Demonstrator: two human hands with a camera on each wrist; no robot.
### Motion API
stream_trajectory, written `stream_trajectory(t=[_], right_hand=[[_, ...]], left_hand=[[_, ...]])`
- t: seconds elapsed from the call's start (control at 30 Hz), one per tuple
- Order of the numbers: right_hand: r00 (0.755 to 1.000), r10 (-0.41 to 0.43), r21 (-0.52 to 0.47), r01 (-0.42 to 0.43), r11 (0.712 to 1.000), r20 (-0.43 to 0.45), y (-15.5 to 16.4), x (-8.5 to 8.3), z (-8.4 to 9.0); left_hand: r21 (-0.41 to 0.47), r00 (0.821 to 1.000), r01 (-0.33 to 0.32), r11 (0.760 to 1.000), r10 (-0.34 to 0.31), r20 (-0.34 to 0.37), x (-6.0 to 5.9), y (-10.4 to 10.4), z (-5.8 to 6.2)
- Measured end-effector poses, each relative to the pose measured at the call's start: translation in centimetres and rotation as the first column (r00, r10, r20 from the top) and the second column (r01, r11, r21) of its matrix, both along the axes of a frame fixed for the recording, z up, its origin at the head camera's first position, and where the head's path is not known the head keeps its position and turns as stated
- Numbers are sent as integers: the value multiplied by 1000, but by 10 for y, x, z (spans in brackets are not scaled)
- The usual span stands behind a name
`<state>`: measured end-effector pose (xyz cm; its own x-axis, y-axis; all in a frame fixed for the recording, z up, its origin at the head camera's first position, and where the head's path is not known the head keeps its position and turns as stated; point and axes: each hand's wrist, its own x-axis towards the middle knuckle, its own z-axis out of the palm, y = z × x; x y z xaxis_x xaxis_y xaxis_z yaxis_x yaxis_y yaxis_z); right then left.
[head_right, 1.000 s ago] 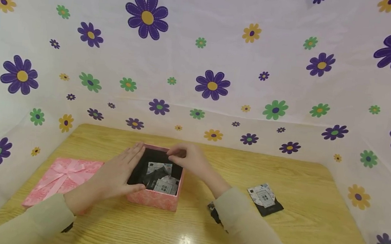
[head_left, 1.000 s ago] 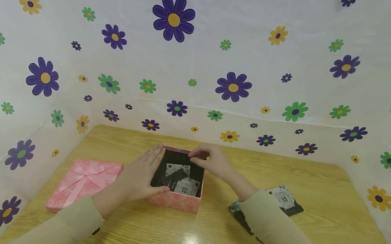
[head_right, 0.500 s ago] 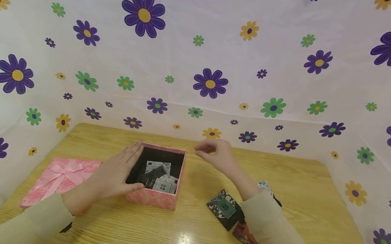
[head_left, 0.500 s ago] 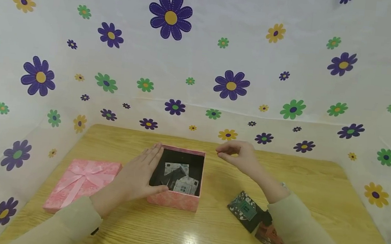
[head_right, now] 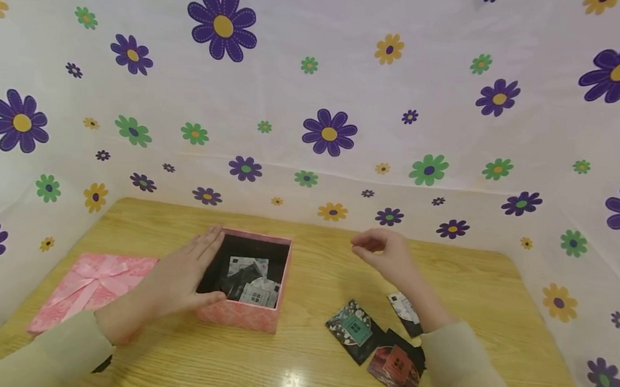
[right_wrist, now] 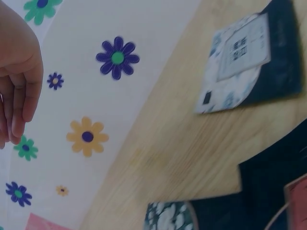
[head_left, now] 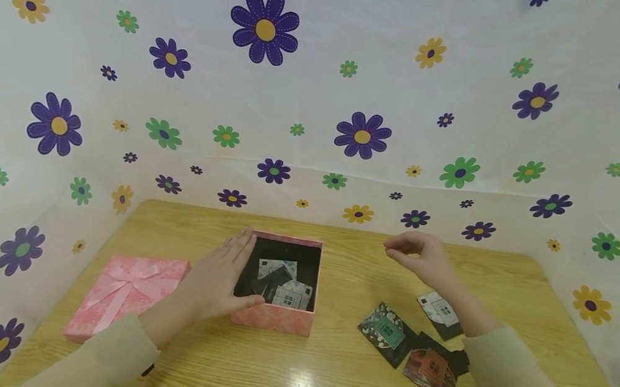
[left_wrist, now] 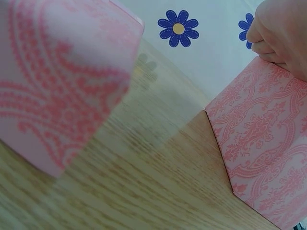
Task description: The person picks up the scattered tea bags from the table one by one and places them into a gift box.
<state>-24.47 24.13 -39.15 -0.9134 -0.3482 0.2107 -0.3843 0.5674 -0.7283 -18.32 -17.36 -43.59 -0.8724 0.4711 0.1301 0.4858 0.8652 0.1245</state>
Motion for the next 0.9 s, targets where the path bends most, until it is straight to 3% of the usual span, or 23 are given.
stream_trajectory(t=[0.4, 0.63, 0.9], right_hand=[[995, -97, -1, 97, 995, 32, 49, 10, -10], [980, -172, 18, 171, 985, 102, 77, 16, -21], [966, -242, 83, 235, 969, 90, 103, 27, -30]], left_hand=[[7, 1000, -1, 1000, 2, -9, 0, -1, -3], [8, 1000, -4, 1000, 4, -8, 1, -1, -3], [1, 1000, -8, 1000, 8, -5, 0, -1, -2]])
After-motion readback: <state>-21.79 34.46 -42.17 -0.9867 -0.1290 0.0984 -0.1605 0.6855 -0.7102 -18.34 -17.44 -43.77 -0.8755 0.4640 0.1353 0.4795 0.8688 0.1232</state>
